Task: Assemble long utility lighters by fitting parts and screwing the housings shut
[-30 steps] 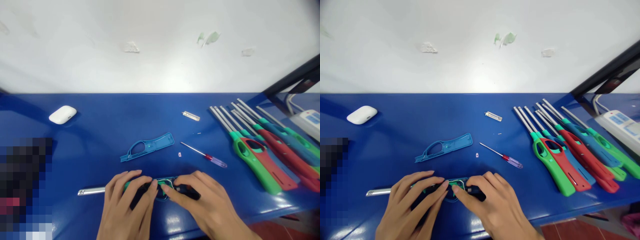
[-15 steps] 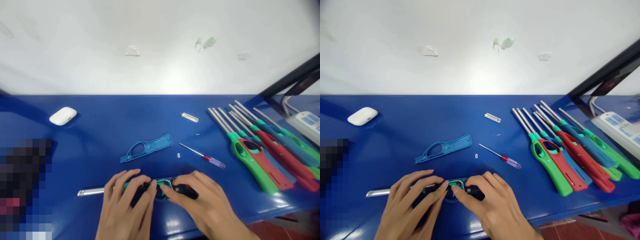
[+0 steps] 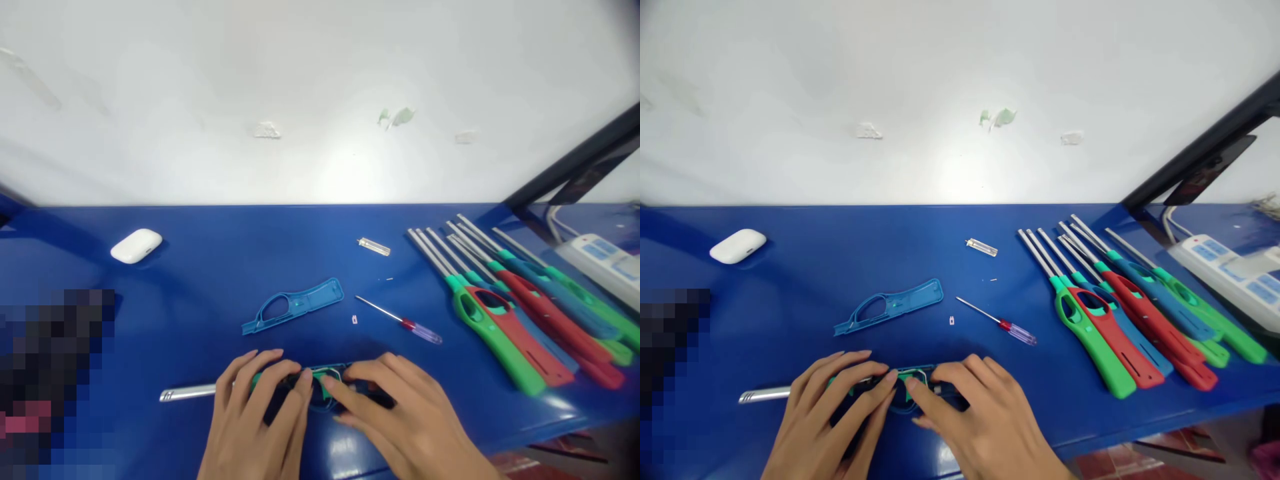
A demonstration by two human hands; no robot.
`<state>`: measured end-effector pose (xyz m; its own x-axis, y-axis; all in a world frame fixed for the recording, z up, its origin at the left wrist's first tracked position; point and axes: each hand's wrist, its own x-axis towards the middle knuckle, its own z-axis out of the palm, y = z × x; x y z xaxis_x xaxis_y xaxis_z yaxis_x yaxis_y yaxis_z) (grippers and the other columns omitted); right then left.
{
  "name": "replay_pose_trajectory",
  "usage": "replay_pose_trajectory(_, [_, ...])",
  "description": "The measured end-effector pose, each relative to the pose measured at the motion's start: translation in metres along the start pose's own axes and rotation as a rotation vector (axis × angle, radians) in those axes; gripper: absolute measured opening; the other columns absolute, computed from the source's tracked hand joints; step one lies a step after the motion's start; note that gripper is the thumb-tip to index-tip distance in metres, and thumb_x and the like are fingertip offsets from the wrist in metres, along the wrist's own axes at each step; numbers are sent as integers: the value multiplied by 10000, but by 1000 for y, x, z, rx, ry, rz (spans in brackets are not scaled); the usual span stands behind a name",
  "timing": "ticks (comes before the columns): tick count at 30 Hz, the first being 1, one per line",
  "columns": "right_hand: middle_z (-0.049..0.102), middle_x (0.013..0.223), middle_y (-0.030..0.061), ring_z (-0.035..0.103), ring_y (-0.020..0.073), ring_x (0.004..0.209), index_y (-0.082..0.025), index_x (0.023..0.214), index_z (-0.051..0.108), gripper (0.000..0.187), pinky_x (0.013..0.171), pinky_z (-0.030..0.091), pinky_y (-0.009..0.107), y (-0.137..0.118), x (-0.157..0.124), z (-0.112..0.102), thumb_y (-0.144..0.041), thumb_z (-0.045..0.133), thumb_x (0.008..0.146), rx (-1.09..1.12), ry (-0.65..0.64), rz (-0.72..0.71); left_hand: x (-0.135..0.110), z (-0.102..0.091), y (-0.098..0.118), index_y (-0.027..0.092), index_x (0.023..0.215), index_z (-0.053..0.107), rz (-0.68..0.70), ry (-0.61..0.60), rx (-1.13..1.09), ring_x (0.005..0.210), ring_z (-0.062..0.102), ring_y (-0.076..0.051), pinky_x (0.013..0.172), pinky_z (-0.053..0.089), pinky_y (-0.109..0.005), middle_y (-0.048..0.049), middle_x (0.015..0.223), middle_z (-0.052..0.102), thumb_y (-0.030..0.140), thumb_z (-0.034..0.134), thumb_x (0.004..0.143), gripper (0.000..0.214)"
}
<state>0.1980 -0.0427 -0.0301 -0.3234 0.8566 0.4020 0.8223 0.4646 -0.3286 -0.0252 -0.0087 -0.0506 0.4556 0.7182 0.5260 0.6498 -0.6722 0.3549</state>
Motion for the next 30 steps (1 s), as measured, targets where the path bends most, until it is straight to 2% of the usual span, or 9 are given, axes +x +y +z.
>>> replay_pose_trajectory(2, [800,969,-40,733,147,818,-320,1199,769,353,819,528,310,2,3,-5,-405,431,1144,9,60,-7,-1,-2,-4,194,1130,767,44,-27,29,1166,590,-238,1061,400,-388,-62,1062,737,126,551,1047,241])
replay_pose_trajectory(5, [790,998,-5,738,126,857,-267,1201,765,263,869,532,283,15,8,-16,-253,515,1120,35,134,-6,-3,-3,-9,217,1160,756,79,-53,66,1169,593,-228,1068,401,-380,-42,1090,741,141,569,1043,234])
replay_pose_trajectory(7, [776,1039,25,731,143,908,-243,1223,756,251,890,546,290,32,16,-25,-161,571,1075,20,153,15,-5,-3,-12,229,1189,742,81,-57,74,1174,598,-220,1083,398,-384,-28,1115,740,138,586,1037,237])
replay_pose_trajectory(10, [761,1112,60,733,206,985,-239,1209,766,215,910,577,354,65,35,-39,-213,624,1050,-107,137,121,-8,-1,-14,241,1220,725,81,-54,67,1188,605,-213,1096,406,-389,-14,1146,737,131,607,1024,254])
replay_pose_trajectory(14, [770,1181,87,747,298,1043,-231,1232,746,233,914,587,473,110,57,-49,-298,613,1052,-196,-96,272,-9,2,-15,266,1203,728,64,-44,68,1178,622,-201,1073,434,-376,6,1145,742,146,613,1019,248])
replay_pose_trajectory(17, [787,1115,71,765,294,966,-238,1142,750,166,883,594,469,132,64,-47,-316,674,1017,-168,-206,279,-8,2,-15,269,1199,729,60,-37,77,1167,633,-199,1057,449,-372,11,1139,747,155,616,1017,242])
replay_pose_trajectory(23, [781,1075,36,764,228,900,-262,1092,723,125,865,598,395,135,65,-38,-342,641,1044,-123,-249,253,-9,1,-13,225,1264,705,79,-36,118,1156,633,-211,1041,458,-378,-18,1140,747,144,595,1026,274])
replay_pose_trajectory(27, [733,1249,85,747,246,997,-255,1282,675,272,904,585,412,132,75,-40,-401,554,1087,-166,-225,234,-5,0,-11,222,1265,703,86,-26,120,1138,641,-210,1023,471,-369,-25,1125,747,146,593,1023,276])
replay_pose_trajectory(30, [698,1306,147,699,303,1133,-195,1391,617,373,981,546,467,138,89,-38,-404,510,1102,-229,-237,195,1,0,-9,214,1215,713,79,29,108,1088,656,-206,988,489,-359,-30,1075,752,142,570,1023,249])
